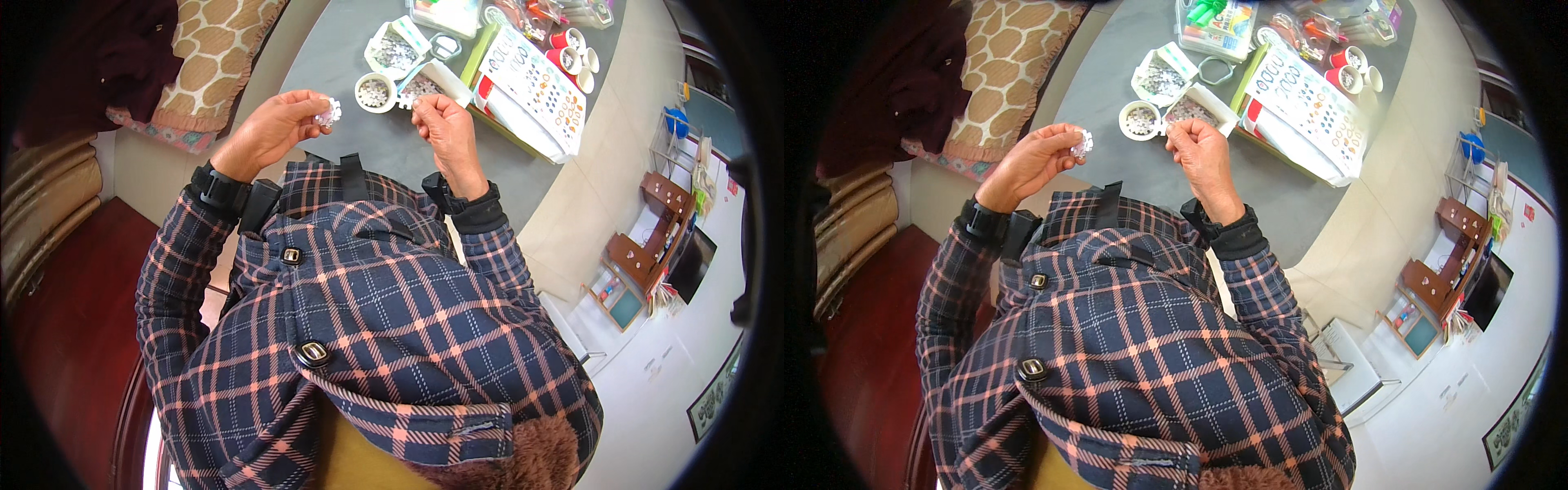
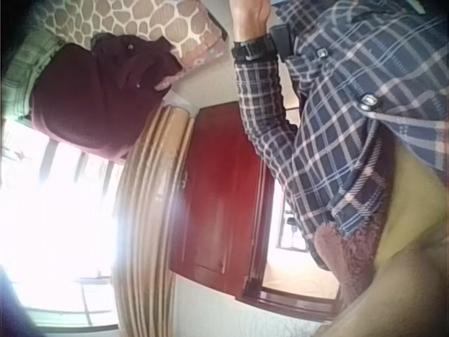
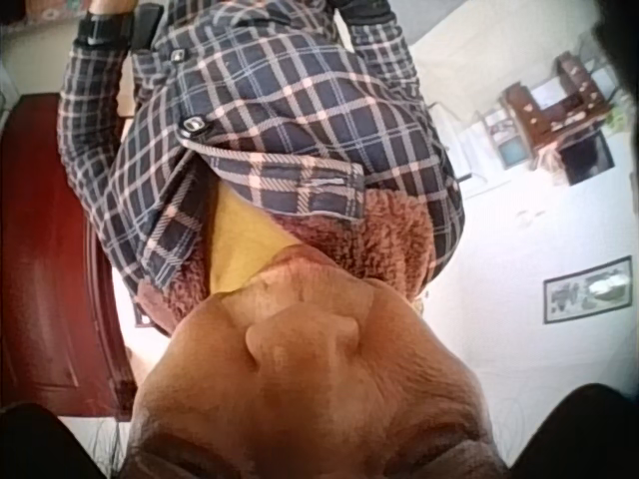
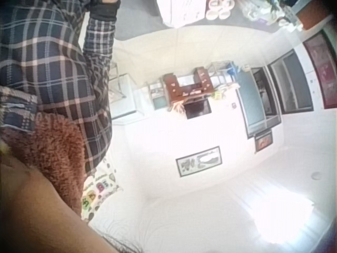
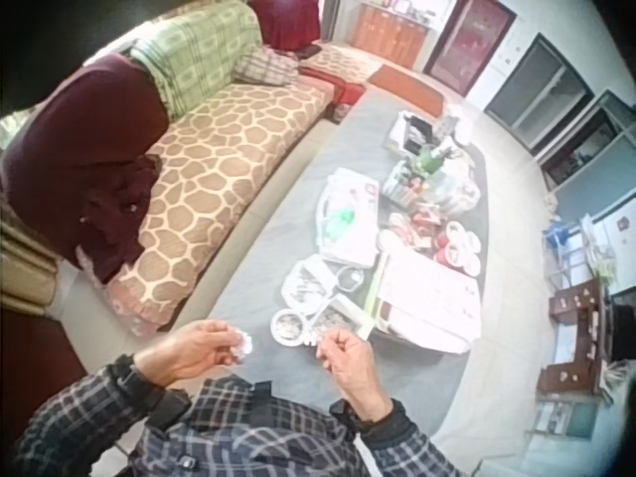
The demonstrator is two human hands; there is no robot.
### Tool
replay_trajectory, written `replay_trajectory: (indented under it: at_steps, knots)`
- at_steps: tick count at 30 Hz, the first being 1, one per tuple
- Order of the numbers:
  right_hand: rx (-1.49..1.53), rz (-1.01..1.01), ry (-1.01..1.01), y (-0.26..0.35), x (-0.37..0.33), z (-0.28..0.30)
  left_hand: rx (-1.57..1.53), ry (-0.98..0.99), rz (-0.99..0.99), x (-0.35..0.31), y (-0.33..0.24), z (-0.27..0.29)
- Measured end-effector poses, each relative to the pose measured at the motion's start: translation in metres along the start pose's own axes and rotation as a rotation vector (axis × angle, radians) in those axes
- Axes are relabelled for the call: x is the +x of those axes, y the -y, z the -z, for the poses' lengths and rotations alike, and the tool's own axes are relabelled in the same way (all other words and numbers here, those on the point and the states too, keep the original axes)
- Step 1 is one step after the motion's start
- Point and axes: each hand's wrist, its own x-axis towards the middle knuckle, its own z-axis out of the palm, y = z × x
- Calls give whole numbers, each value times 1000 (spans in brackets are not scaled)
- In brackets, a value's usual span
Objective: The person sits at a table and assembles a jigsaw puzzle by hand. They pick up individual white puzzle pieces, align them, and connect them into small clusters. The person occasionally places pieces into small bowls and continues building the puzzle on the table surface.
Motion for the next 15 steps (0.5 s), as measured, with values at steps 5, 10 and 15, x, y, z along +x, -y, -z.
replay_trajectory:
  at_steps: [5, 10, 15]
  knots:
    - [5, -5, -39, -2, 0, 9, 14, 0, 6, 0, 1, -1]
    - [15, -7, -66, -6, 0, 17, -1, -15, 25, -1, 2, -2]
    - [28, 6, -85, -12, 2, 23, 4, -14, 34, 0, 2, -4]
